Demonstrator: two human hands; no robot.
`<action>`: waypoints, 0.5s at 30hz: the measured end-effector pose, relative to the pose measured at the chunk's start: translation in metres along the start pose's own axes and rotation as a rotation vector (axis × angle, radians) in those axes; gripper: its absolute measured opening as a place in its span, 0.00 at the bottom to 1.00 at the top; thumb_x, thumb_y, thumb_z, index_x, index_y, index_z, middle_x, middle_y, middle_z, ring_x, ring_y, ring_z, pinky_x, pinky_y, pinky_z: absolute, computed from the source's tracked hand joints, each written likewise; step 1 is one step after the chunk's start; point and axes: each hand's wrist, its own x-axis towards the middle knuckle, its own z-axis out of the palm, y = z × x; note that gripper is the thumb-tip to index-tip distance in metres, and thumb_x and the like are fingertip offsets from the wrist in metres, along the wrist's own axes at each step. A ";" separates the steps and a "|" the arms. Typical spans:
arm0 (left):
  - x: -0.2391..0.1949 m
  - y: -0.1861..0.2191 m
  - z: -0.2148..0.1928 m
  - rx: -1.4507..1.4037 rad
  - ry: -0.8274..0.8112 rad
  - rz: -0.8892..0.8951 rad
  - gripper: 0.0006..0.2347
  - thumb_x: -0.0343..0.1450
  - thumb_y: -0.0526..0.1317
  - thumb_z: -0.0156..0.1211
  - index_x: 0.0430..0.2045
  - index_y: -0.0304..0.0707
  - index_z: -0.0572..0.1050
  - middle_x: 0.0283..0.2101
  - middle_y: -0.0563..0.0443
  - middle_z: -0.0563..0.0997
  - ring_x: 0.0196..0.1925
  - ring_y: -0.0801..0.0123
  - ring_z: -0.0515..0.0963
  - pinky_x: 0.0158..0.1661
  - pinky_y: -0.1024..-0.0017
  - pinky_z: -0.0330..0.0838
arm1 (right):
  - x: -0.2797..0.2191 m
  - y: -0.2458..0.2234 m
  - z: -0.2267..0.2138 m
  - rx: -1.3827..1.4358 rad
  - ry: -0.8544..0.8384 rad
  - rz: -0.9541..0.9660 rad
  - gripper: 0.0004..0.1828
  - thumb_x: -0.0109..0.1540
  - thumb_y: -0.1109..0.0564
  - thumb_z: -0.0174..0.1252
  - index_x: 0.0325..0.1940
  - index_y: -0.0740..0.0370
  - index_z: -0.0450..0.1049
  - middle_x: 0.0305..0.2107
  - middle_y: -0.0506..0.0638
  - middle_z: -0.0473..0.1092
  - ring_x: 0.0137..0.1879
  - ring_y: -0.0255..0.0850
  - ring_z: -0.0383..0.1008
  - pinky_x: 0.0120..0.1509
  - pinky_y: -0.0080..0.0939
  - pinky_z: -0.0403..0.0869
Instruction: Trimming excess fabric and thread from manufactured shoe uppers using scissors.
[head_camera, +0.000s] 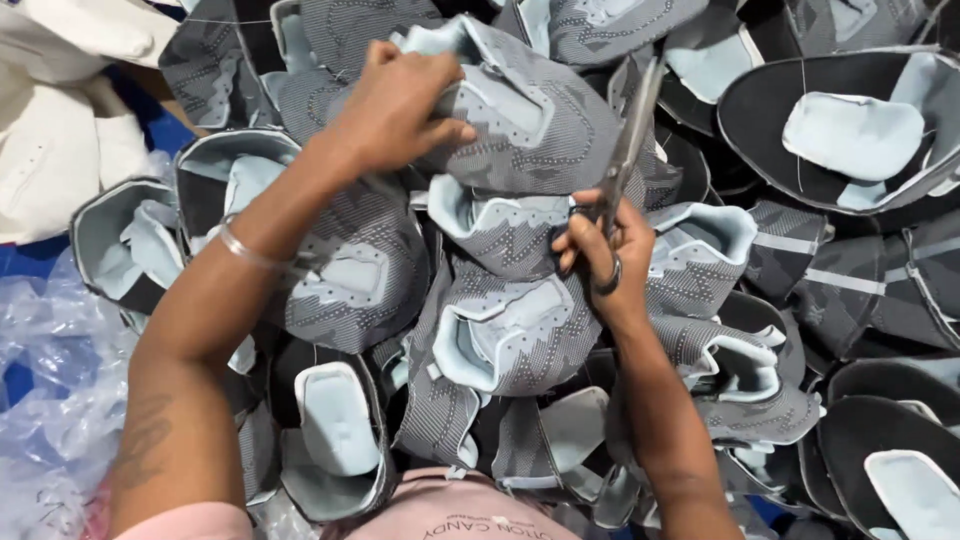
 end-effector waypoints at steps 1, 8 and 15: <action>-0.013 0.016 -0.017 -0.004 0.000 0.000 0.22 0.68 0.53 0.70 0.42 0.31 0.73 0.35 0.40 0.80 0.44 0.49 0.79 0.51 0.50 0.61 | -0.003 0.000 -0.001 -0.003 0.002 0.003 0.16 0.67 0.57 0.58 0.56 0.68 0.69 0.26 0.54 0.74 0.26 0.34 0.73 0.32 0.32 0.72; -0.108 0.122 -0.092 -0.012 0.276 0.093 0.17 0.73 0.49 0.70 0.42 0.33 0.76 0.31 0.49 0.74 0.34 0.58 0.73 0.47 0.56 0.61 | -0.008 0.019 -0.024 -0.102 0.150 -0.332 0.24 0.66 0.50 0.63 0.58 0.69 0.67 0.30 0.48 0.70 0.32 0.33 0.73 0.38 0.32 0.75; -0.162 0.114 -0.094 0.148 0.151 -0.049 0.17 0.70 0.45 0.71 0.41 0.28 0.76 0.28 0.47 0.73 0.30 0.57 0.73 0.35 0.62 0.63 | -0.019 -0.023 -0.037 -0.100 -0.124 -0.045 0.28 0.62 0.46 0.68 0.54 0.70 0.69 0.30 0.53 0.73 0.33 0.37 0.75 0.41 0.37 0.75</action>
